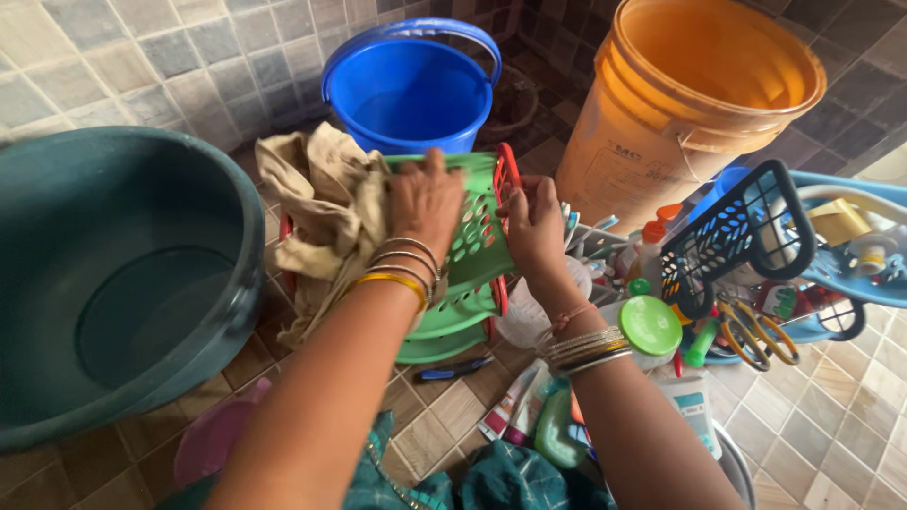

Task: The person wipes a green plastic basket with a cloth, then places multiple toothbrushes into the basket one by one. The person also moves plastic jars and a cloth while organizing items on the floor.

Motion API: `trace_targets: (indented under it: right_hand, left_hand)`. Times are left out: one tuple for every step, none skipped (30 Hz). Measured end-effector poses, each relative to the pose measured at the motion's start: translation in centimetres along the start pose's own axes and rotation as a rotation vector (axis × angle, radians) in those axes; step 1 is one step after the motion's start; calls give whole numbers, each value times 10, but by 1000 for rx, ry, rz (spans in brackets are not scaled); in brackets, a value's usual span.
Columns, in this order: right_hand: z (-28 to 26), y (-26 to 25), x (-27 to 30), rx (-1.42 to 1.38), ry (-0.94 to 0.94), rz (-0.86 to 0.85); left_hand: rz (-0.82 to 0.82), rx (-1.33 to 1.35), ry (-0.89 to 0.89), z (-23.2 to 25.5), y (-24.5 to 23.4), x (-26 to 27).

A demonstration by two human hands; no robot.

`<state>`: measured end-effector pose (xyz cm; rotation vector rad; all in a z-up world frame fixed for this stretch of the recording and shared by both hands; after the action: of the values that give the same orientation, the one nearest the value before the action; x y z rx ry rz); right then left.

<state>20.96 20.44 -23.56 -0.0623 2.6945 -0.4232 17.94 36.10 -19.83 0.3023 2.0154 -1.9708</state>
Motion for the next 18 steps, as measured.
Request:
trace_targets:
  right_hand:
    - [2,0,-1,7,2,-5]
    - [4,2,-1,10,4,-10]
    - [5,6,1,12,5,-16]
    - [7,6,-1,-9,16,-36]
    - [8,8,-1,-30,27,-56]
    - [10,9,-1,-47,38,-77]
    - [10,6,-1,-57,21,-78]
    - [10,8,0,-69,6,-79]
    - [11,9,1,-81,-9,-81]
    - [15,9,2,-56,-2,-83]
    - [18,9,2,-31,6,-85]
    - [21,7,0,-6,9,-88]
    - [16,4,-2,57,-70,-50]
    - [11,2,-3,118,-150,-13]
    - [4,-1,-3,177,-231,24]
    - [5,0,-4,149,-221,-5]
    - [4,-1,-3,121,-211,-33]
    - [2,-3,-2,96,-201,-59]
  left_hand:
    - [-46,-111,-47,-9,0,5]
    - [-93,-191,-74,-21,0,12]
    - [-139,-271,-101,-33,0,19]
    - [-178,-346,-126,-42,-2,20]
    - [-203,-269,-163,-54,-2,23]
    - [-229,-187,-200,-62,1,25]
    - [-254,-105,-238,-68,5,27]
    - [-184,1,-303,-73,3,28]
    - [-114,108,-367,-72,3,29]
    - [-44,218,-428,-67,4,28]
    - [40,144,-330,-41,2,23]
    - [128,70,-234,-13,-2,18]
    - [-36,223,-195,12,15,16]
    - [-200,374,-156,36,30,17]
    - [31,470,-115,46,13,13]
    - [262,561,-71,51,-5,14]
    - [494,648,-24,49,-23,19]
    - [489,575,40,51,-25,17]
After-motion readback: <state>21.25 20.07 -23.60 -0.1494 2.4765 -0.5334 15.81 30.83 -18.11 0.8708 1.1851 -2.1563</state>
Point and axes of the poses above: each hand's wrist, its own x-axis away from the middle knuckle, its own y-axis out of the palm, z = x × y, the point moved 8 cm from there along -x, towards the middle knuckle, and after that the axes turned 4 degrees about x, right-handed, at the moved point
